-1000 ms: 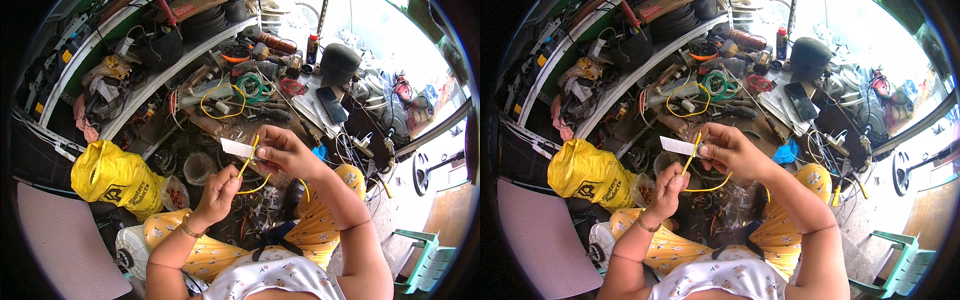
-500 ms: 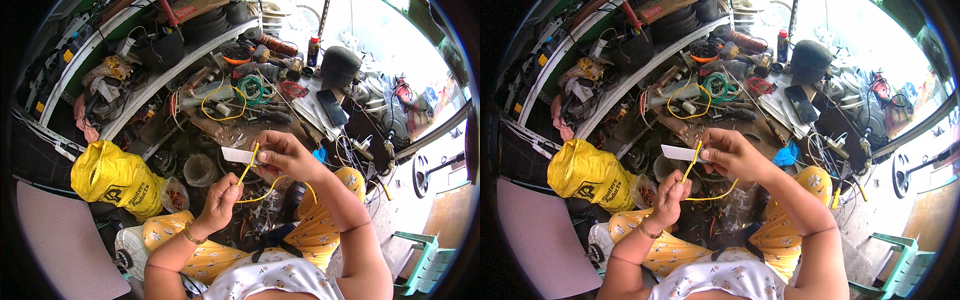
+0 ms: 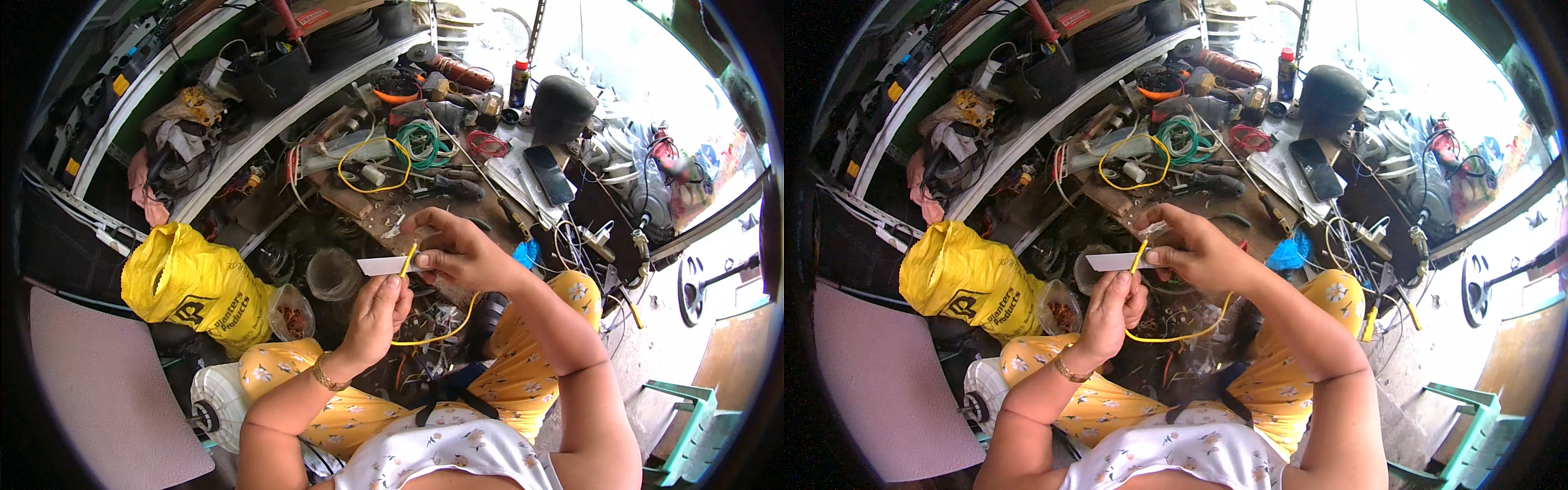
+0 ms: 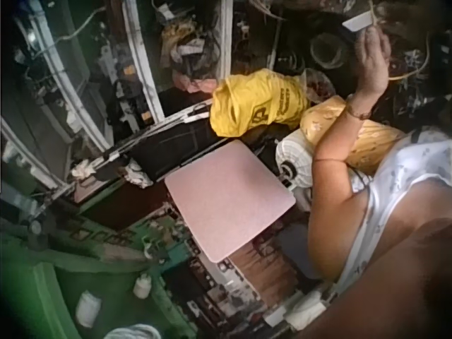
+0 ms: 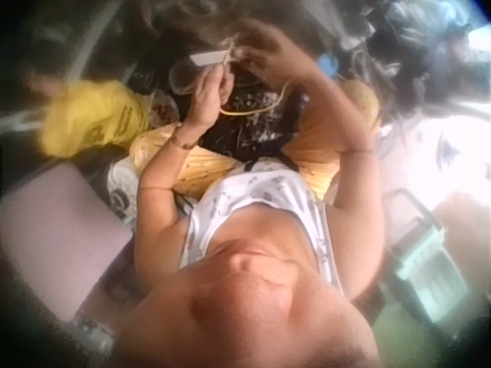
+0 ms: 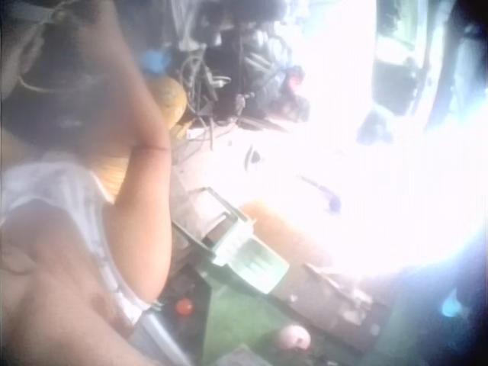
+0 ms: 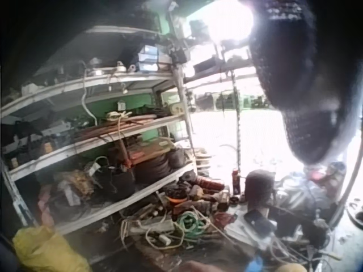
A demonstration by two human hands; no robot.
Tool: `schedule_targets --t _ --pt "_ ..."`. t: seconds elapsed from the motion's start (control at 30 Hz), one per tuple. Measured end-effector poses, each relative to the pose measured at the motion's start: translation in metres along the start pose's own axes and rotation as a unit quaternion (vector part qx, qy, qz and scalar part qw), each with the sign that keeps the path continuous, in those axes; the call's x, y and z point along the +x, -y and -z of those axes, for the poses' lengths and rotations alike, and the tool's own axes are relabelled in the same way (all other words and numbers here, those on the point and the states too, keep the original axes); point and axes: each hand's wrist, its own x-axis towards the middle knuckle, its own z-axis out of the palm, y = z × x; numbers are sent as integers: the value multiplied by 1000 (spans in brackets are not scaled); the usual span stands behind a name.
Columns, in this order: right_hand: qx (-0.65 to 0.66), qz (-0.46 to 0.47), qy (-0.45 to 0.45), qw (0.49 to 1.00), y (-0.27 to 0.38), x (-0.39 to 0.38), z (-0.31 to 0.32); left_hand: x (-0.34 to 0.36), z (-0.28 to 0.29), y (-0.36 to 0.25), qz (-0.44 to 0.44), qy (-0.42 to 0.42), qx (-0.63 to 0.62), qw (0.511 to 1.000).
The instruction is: The person strips the insulation from the end of a yellow electrical wire by hand using a small blade. They repeatedly score the outer coating and pull it away to expose the copper strands, working on multiple wires in a workspace.
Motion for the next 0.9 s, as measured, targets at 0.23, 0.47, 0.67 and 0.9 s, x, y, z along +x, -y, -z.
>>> schedule_targets --t 0.23,0.47,0.67,0.9 --pt "-57 52 -331 941 35 -14 72 -17 -9 12 -3 3 -85 996" --pt "36 -50 8 998 2 -10 -19 -3 -2 15 -83 -77 68 991" --pt "-20 3 0 1000 1 -11 -21 -3 1 13 -118 -64 227 965" --pt "36 -13 10 999 2 -12 -10 0 -2 8 -195 -78 324 922"
